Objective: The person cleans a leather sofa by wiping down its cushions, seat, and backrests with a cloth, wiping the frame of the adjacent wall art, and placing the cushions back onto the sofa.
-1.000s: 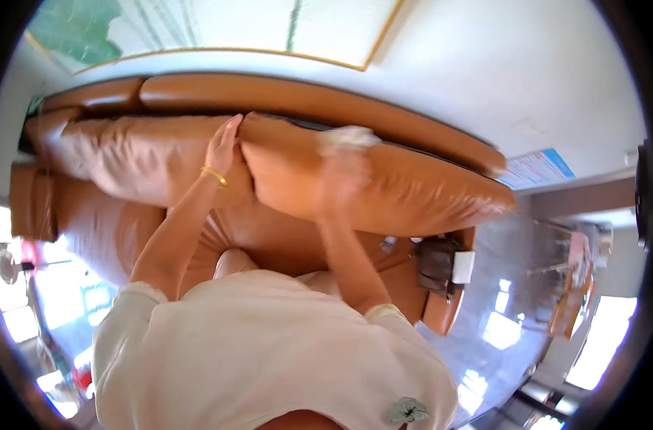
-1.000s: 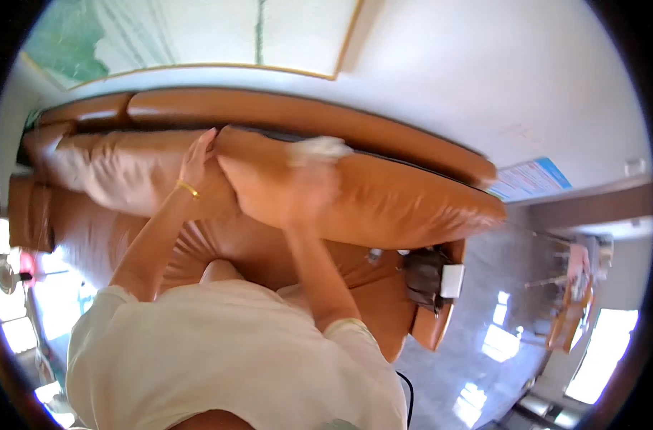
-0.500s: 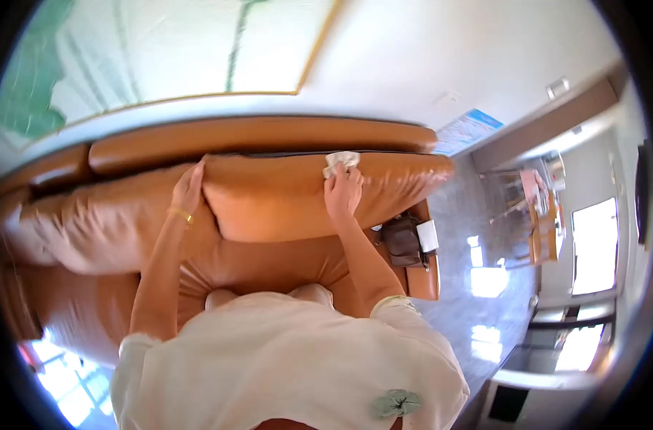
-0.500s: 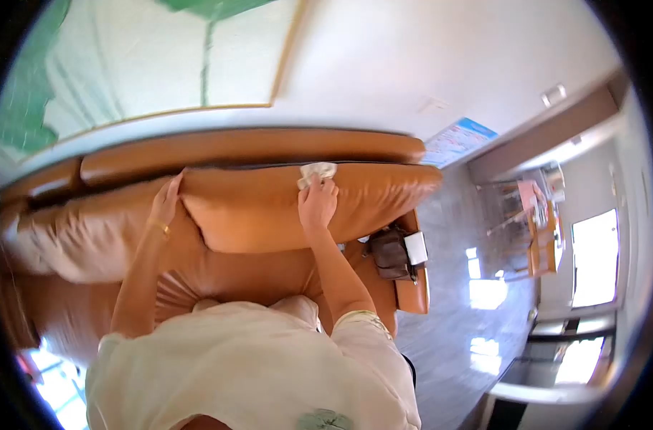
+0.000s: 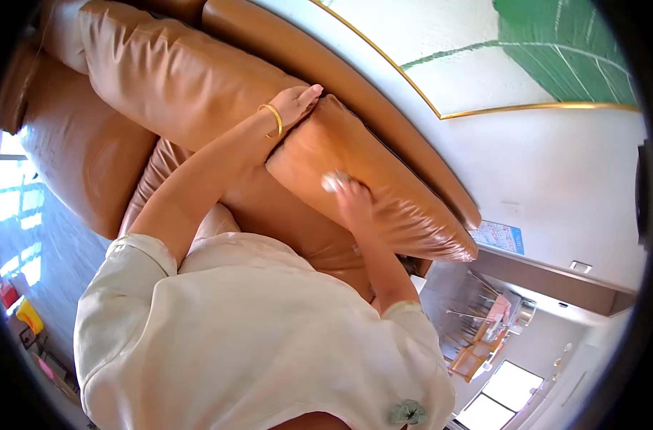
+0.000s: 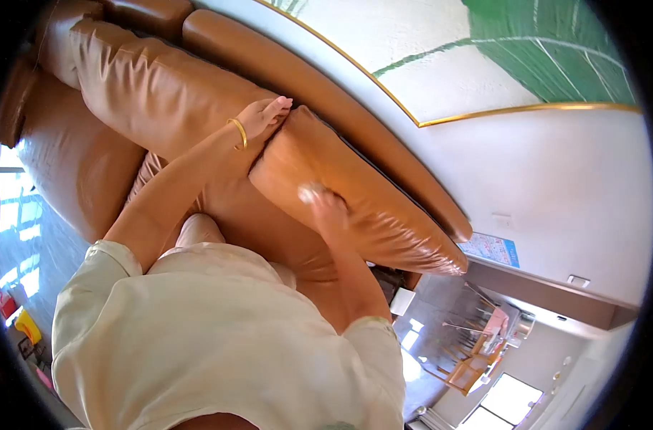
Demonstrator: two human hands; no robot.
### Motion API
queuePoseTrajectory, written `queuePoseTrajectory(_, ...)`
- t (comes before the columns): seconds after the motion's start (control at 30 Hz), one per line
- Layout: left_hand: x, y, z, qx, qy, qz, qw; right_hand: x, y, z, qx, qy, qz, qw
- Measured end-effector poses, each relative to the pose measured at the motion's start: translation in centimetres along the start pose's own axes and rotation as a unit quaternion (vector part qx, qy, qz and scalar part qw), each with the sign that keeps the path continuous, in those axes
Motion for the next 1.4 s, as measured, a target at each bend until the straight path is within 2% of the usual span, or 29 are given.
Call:
queuePoseTrajectory(0.03, 0.2, 0.0, 0.1, 0.027, 0.002, -0.012, 1.000, -4.1, -2.4, 3.3, -0.058, -0.028, -0.054, 0.996)
queuePoseTrajectory(0.07, 0.3, 0.0, 0.5, 0.053, 0.003, -0.024, 0.998, -7.2, -1.6, 5.9, -0.074, -0.065, -0.054, 0.994)
queuePoseTrajectory(0.1, 0.1, -0.2, 1.3, 0.057, 0.018, -0.040, 0.997, -9.3, -1.7, 8.8, -0.108, -0.098, -0.101, 0.984)
queuePoseTrajectory(0.13, 0.4, -0.2, 1.7, 0.073, -0.024, -0.037, 0.996, -10.1, -1.5, 10.3, -0.139, -0.132, -0.147, 0.970)
queuePoseTrajectory(0.23, 1.3, -0.7, 1.6, 0.133, -0.146, -0.032, 0.980, -3.4, 5.3, 7.6, -0.020, -0.080, 0.038, 0.996)
queuePoseTrajectory(0.33, 0.8, -0.7, 2.0, 0.138, -0.210, -0.025, 0.968, 5.7, 10.3, 3.2, 0.112, -0.100, 0.135, 0.979)
queuePoseTrajectory(0.37, 0.6, -0.7, 2.6, 0.188, -0.253, -0.020, 0.949, 8.0, 11.0, 1.9, 0.148, -0.109, 0.183, 0.966)
queuePoseTrajectory(0.47, 1.0, -0.6, 2.1, 0.223, -0.289, -0.014, 0.931, 11.0, 8.1, -1.5, 0.070, -0.145, 0.264, 0.951)
queuePoseTrajectory(0.5, 1.2, -0.4, 1.8, 0.183, -0.273, -0.017, 0.944, 10.6, 7.5, -2.0, 0.062, -0.141, 0.280, 0.947)
queuePoseTrajectory(0.6, 1.0, -0.4, 2.1, 0.165, -0.295, -0.017, 0.941, 8.9, 7.0, -3.2, 0.042, -0.127, 0.328, 0.935)
queuePoseTrajectory(0.67, -0.5, -0.3, 3.4, 0.189, -0.363, -0.004, 0.912, 7.6, 7.4, -4.5, 0.043, -0.122, 0.343, 0.930)
queuePoseTrajectory(0.7, -1.7, -0.1, 4.8, 0.192, -0.400, 0.004, 0.896, 6.9, 7.3, -5.3, 0.063, -0.113, 0.352, 0.927)
queuePoseTrajectory(0.8, -5.6, 1.8, 8.5, 0.267, -0.498, 0.057, 0.823, 6.0, 2.9, -9.5, 0.139, -0.048, 0.256, 0.955)
queuePoseTrajectory(0.83, -6.6, 2.7, 10.1, 0.372, -0.500, -0.009, 0.782, 6.3, 1.2, -10.1, 0.168, -0.041, 0.203, 0.964)
queuePoseTrajectory(0.9, -7.5, 5.0, 10.6, 0.531, -0.474, 0.040, 0.701, 7.7, 3.1, -9.6, 0.276, -0.065, 0.285, 0.916)
queuePoseTrajectory(0.93, -8.2, 6.6, 10.4, 0.576, -0.446, 0.152, 0.668, 8.7, 4.4, -9.3, 0.330, -0.077, 0.322, 0.884)
queuePoseTrajectory(1.0, -7.8, 8.5, 9.4, 0.682, -0.423, 0.176, 0.570, 11.1, 7.5, -9.5, 0.343, -0.060, 0.466, 0.814)
queuePoseTrajectory(1.03, -7.2, 9.5, 9.1, 0.728, -0.411, 0.189, 0.515, 12.9, 6.5, -10.1, 0.320, -0.088, 0.464, 0.821)
queuePoseTrajectory(1.07, -6.4, 10.7, 8.4, 0.707, -0.398, 0.173, 0.559, 14.2, 5.0, -11.2, 0.270, -0.098, 0.436, 0.853)
queuePoseTrajectory(1.13, -4.5, 12.4, 6.7, 0.655, -0.372, 0.133, 0.644, 13.3, -1.9, -14.5, 0.227, -0.144, 0.405, 0.874)
queuePoseTrajectory(1.17, -3.9, 12.6, 6.3, 0.671, -0.357, 0.140, 0.634, 12.2, -8.2, -16.4, 0.275, -0.136, 0.341, 0.888)
queuePoseTrajectory(1.2, -3.4, 12.6, 5.8, 0.684, -0.340, 0.147, 0.628, 10.2, -14.6, -18.6, 0.289, -0.151, 0.245, 0.913)
queuePoseTrajectory(1.23, -3.0, 12.8, 5.4, 0.696, -0.323, 0.158, 0.621, 7.2, -19.6, -20.8, 0.278, -0.161, 0.191, 0.927)
queuePoseTrajectory(1.27, -2.6, 13.1, 5.2, 0.684, -0.322, 0.158, 0.636, 3.7, -24.2, -22.9, 0.272, -0.143, 0.123, 0.944)
queuePoseTrajectory(1.33, -2.3, 13.6, 4.6, 0.657, -0.311, 0.155, 0.669, 2.4, -24.4, -23.4, 0.353, -0.158, 0.030, 0.922)
queuePoseTrajectory(1.4, -2.3, 13.3, 4.8, 0.675, -0.296, 0.154, 0.658, 4.7, -16.4, -21.2, 0.417, -0.151, 0.163, 0.882)
Point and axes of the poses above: each hand's wrist, its own x-axis towards the middle knuckle, its own y-axis out of the back of the hand, z = x × y, the point moved 10 cm from there along x, towards the middle knuckle, and after that the axes turned 14 degrees about -y, right-handed, at the moved point
